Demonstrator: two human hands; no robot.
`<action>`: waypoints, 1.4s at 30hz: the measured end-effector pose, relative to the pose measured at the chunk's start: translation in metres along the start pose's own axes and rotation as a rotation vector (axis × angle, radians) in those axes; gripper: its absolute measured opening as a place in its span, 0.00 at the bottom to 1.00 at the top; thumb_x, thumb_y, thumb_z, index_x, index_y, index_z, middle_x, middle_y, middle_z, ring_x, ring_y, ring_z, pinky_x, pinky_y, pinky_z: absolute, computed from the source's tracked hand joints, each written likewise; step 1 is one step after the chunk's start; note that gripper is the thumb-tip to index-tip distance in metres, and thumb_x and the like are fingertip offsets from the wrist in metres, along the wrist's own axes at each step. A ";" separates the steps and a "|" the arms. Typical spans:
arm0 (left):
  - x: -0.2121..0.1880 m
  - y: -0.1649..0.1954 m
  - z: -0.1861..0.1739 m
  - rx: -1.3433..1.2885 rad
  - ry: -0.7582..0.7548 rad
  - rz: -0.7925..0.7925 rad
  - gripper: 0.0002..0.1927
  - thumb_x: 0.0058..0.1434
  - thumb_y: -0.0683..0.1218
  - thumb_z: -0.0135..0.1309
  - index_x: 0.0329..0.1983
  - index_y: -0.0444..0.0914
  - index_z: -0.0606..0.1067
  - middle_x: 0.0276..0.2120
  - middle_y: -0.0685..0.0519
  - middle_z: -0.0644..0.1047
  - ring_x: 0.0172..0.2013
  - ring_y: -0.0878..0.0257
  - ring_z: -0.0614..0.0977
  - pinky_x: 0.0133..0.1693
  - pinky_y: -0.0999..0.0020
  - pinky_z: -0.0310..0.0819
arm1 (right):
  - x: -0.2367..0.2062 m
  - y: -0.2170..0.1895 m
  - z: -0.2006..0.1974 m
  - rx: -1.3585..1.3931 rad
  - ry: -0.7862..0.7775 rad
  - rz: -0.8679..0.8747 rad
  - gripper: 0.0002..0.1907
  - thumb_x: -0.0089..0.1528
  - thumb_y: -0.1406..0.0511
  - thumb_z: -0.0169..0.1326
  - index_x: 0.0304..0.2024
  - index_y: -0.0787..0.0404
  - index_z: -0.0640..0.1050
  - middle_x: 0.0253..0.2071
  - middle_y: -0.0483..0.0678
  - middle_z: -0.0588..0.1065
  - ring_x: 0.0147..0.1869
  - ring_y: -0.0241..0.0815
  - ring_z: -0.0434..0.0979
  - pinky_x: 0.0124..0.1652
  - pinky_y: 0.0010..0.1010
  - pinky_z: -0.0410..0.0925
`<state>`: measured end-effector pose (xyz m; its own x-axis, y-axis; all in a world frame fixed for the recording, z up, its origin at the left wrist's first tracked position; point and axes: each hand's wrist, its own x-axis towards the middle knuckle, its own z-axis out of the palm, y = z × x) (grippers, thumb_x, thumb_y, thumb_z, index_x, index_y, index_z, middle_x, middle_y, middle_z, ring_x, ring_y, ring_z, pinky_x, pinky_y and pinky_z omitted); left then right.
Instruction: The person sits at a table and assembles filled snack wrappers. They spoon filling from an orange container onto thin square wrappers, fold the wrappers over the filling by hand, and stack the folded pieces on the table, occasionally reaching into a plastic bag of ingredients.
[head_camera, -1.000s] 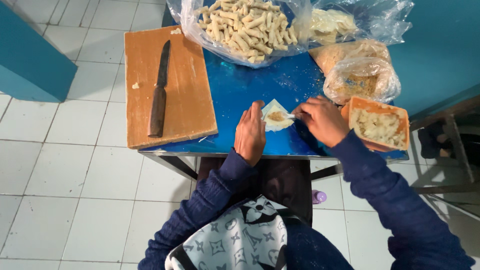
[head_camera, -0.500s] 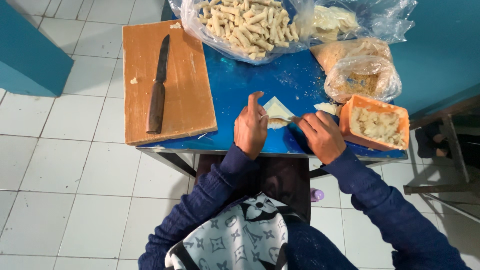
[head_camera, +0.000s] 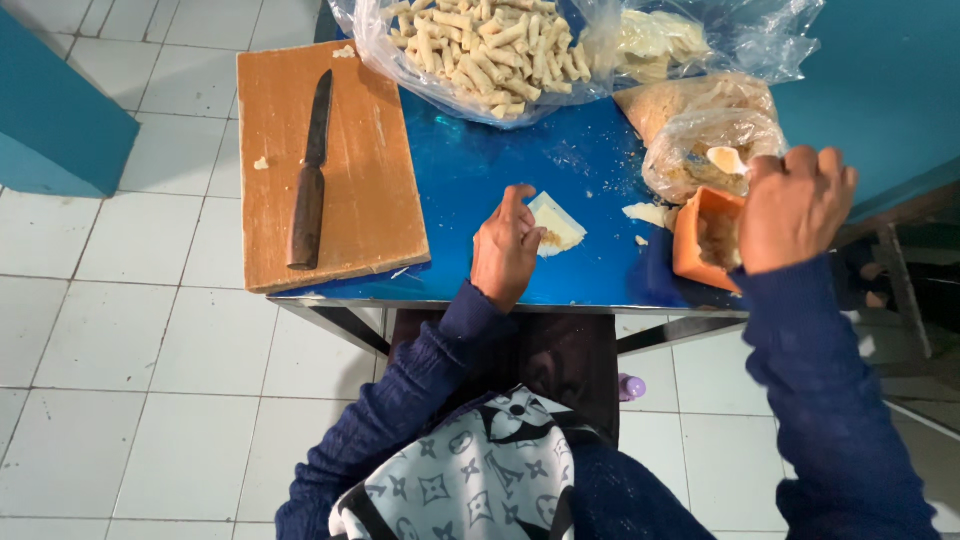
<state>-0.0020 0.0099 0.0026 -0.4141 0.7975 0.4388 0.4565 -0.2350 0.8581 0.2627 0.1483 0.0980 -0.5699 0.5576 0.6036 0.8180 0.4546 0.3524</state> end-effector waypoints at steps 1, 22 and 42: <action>-0.001 -0.001 0.000 0.007 -0.003 0.010 0.25 0.57 0.33 0.60 0.57 0.35 0.68 0.34 0.48 0.75 0.32 0.55 0.82 0.34 0.64 0.76 | 0.001 -0.001 0.002 0.029 0.023 -0.001 0.02 0.69 0.66 0.59 0.41 0.56 0.82 0.39 0.47 0.73 0.51 0.49 0.69 0.52 0.40 0.63; -0.009 0.013 -0.018 0.123 -0.212 0.147 0.24 0.54 0.37 0.61 0.54 0.33 0.68 0.47 0.43 0.74 0.46 0.45 0.77 0.46 0.55 0.74 | -0.025 -0.133 -0.006 1.083 -0.266 0.154 0.09 0.62 0.69 0.60 0.45 0.54 0.81 0.44 0.46 0.80 0.46 0.48 0.78 0.45 0.39 0.69; -0.005 0.010 -0.014 0.251 -0.277 0.200 0.26 0.52 0.39 0.63 0.55 0.33 0.73 0.49 0.44 0.70 0.51 0.45 0.73 0.52 0.55 0.70 | -0.024 -0.138 -0.002 1.038 -0.168 0.117 0.09 0.62 0.69 0.59 0.45 0.59 0.79 0.39 0.48 0.79 0.42 0.49 0.78 0.41 0.38 0.67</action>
<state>-0.0061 -0.0040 0.0131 -0.0864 0.8770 0.4727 0.6984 -0.2850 0.6565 0.1643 0.0708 0.0361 -0.5604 0.6890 0.4595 0.4463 0.7186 -0.5333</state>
